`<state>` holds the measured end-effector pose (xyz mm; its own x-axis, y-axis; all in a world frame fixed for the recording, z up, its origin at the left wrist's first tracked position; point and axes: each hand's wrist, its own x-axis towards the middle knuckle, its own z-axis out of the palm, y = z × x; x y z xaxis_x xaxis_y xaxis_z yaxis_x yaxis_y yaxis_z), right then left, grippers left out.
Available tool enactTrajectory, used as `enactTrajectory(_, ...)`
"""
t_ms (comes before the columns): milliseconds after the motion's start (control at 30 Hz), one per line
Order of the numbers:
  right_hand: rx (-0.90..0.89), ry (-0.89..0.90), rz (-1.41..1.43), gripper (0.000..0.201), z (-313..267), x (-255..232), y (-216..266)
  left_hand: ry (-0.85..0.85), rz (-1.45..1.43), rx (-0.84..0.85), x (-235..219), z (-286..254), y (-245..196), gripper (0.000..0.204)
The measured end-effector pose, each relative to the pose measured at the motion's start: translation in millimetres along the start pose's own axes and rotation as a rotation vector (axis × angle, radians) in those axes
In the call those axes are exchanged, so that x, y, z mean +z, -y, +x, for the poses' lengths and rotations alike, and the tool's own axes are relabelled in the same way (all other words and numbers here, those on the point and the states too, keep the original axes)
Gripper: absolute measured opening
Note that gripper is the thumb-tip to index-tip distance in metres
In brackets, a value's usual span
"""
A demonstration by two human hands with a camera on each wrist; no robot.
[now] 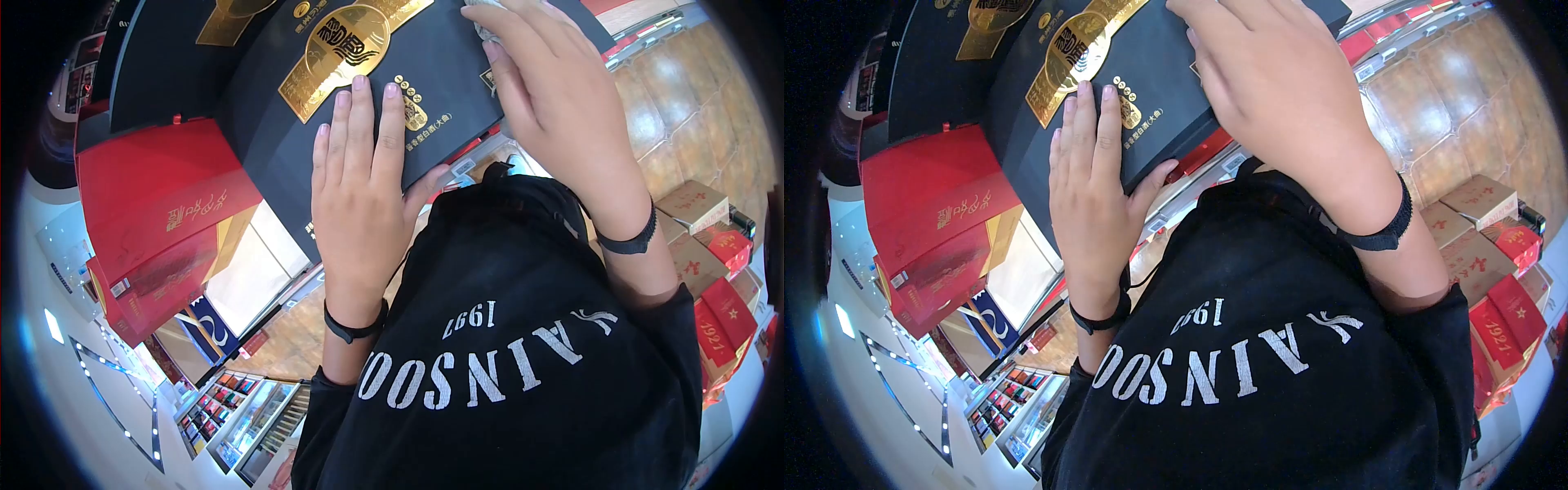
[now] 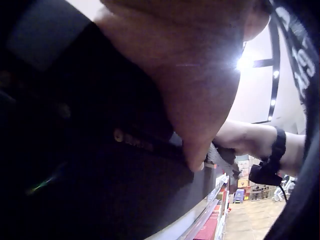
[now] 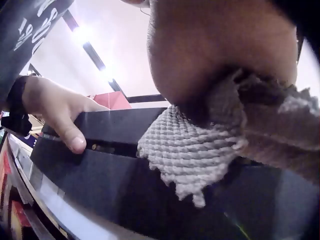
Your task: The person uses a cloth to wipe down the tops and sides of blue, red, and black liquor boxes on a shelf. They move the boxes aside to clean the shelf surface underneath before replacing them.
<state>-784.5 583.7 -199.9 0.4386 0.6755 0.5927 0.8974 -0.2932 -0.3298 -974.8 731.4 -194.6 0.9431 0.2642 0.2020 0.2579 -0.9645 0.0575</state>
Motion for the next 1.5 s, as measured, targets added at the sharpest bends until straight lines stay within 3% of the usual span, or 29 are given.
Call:
enactTrajectory(100, 0.066, -0.094, 0.058, 0.035, -10.8, -1.4, -14.8, 0.014, 0.007, -0.001, -1.9, -0.7, -1.0, 0.095)
enactTrajectory(200, 0.252, -0.239, 0.169, 0.035, -32.6, 2.6, -34.8, 0.023, -0.001, -0.015, -2.8, -0.4, -2.1, 0.093)
enactTrajectory(300, 0.391, -0.323, 0.380, 0.032, -50.9, 2.5, -52.3, 0.003, 0.007, -0.015, -5.1, 0.8, -4.6, 0.091)
enactTrajectory(333, 0.515, -0.364, 0.560, 0.032, -55.9, 7.5, -46.5, 0.009, 0.018, -0.020, -3.7, 0.4, -5.2, 0.092)
enactTrajectory(433, 0.471, -0.410, 0.510, 0.031, -67.8, 21.5, -69.6, 0.017, 0.055, -0.025, -3.6, 1.6, -8.4, 0.092)
enactTrajectory(500, 0.672, -0.259, 0.782, 0.032, -76.3, 8.5, -74.8, 0.031, 0.047, -0.026, -4.7, 3.5, -10.5, 0.095)
enactTrajectory(533, 0.547, -0.292, 0.791, 0.034, -79.6, 20.4, -88.0, 0.047, 0.047, -0.035, -6.0, 5.0, -11.4, 0.096)
enactTrajectory(633, 0.658, -0.122, 1.019, 0.034, -93.1, 28.1, -108.6, 0.080, 0.062, -0.057, -6.9, 6.9, -12.5, 0.100)
enactTrajectory(667, 0.567, -0.159, 0.952, 0.034, -92.5, 30.7, -111.9, 0.082, 0.071, -0.055, -6.7, 7.7, -12.5, 0.100)
enactTrajectory(767, 0.567, -0.013, 0.785, 0.034, -88.3, 17.7, -118.2, 0.089, 0.066, -0.049, -6.4, 8.5, -12.8, 0.100)
enactTrajectory(800, 0.551, -0.088, 0.812, 0.031, -86.7, 21.1, -117.7, 0.092, 0.054, -0.061, -6.6, 8.3, -13.4, 0.100)
enactTrajectory(867, 0.688, 0.041, 1.069, 0.029, -75.2, 0.4, -119.6, 0.105, 0.060, -0.083, -8.2, 7.3, -14.4, 0.101)
enactTrajectory(933, 0.665, 0.011, 1.167, 0.028, -63.5, -5.2, -116.4, 0.103, 0.068, -0.071, -7.5, 5.0, -13.1, 0.100)
enactTrajectory(1000, 0.488, -0.177, 1.104, 0.028, -52.9, 0.3, -112.5, 0.101, 0.091, -0.066, -7.6, 5.9, -15.0, 0.105)
enactTrajectory(1100, 0.394, -0.081, 0.980, 0.026, -54.1, 0.0, -130.8, 0.100, 0.095, -0.044, -7.6, 5.9, -14.4, 0.104)
enactTrajectory(1200, 0.264, -0.016, 0.614, 0.029, -67.3, 2.1, -143.2, 0.116, 0.117, -0.042, -9.0, 5.6, -12.4, 0.105)
enactTrajectory(1300, 0.324, 0.078, 0.534, 0.031, -70.3, -11.6, -138.4, 0.122, 0.121, -0.050, -8.9, 3.3, -9.9, 0.107)
enactTrajectory(1333, 0.322, 0.046, 0.560, 0.029, -68.1, -14.8, -142.0, 0.119, 0.121, -0.052, -8.5, 3.2, -9.5, 0.107)
enactTrajectory(1400, 0.163, -0.258, 0.455, 0.030, -62.3, 1.8, -153.4, 0.111, 0.128, -0.058, -6.8, 2.8, -8.9, 0.107)
enactTrajectory(1500, 0.237, -0.338, 0.647, 0.030, -70.8, 8.8, -159.4, 0.137, 0.110, -0.081, -10.1, -0.3, -7.5, 0.105)
